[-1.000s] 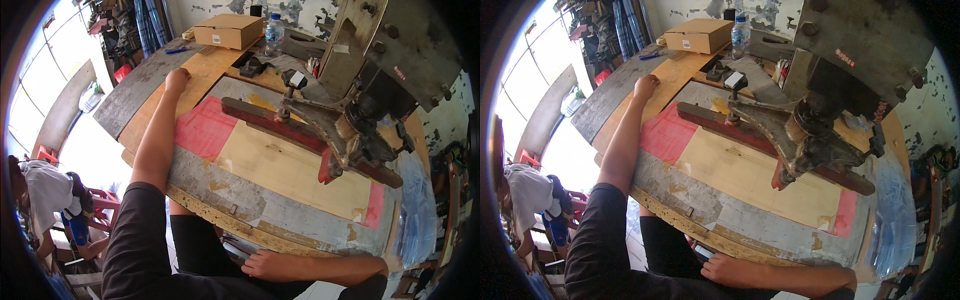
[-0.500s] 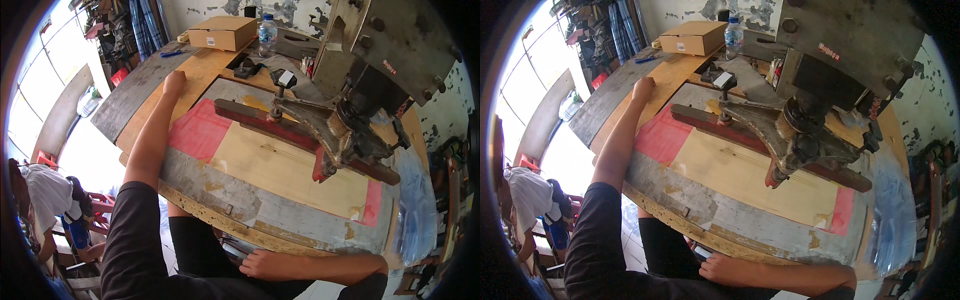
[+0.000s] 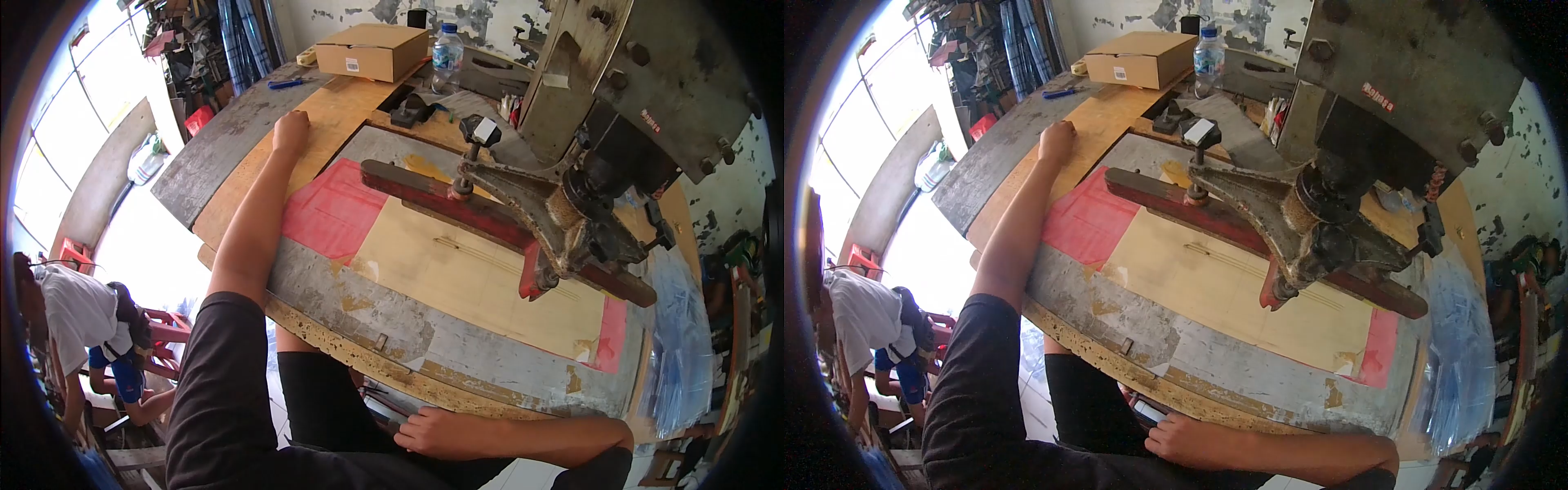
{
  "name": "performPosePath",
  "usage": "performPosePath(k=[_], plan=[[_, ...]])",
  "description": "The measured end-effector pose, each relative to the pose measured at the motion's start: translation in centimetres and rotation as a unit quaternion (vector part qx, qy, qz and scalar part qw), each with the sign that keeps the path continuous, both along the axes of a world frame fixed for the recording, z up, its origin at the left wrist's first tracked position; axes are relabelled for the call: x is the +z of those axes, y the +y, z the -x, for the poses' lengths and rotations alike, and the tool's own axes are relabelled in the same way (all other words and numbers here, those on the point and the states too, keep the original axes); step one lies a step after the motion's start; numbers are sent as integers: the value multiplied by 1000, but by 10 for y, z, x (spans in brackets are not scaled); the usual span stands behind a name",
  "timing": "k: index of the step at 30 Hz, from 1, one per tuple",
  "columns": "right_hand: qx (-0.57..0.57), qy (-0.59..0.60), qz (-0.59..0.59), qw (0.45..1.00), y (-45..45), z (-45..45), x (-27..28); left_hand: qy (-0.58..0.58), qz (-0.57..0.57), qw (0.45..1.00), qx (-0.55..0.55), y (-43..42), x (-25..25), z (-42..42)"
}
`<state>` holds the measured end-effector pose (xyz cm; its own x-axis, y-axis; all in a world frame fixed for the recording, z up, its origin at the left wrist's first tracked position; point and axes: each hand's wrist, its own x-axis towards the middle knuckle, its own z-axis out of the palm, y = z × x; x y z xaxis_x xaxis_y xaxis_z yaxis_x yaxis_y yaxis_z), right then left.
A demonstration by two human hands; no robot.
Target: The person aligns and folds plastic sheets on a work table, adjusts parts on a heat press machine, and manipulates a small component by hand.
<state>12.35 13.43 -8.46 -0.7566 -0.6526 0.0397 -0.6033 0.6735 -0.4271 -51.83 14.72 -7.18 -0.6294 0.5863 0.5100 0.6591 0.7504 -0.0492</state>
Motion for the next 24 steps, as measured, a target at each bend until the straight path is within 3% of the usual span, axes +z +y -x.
performPosePath(k=[9,24], plan=[[19,-20,-4,1000,2,1,-1,-84,-47,990,-101,-18,6,1],[1,-17,13,1000,1,0,2,-18,83,996,-33,-7,10,-9]])
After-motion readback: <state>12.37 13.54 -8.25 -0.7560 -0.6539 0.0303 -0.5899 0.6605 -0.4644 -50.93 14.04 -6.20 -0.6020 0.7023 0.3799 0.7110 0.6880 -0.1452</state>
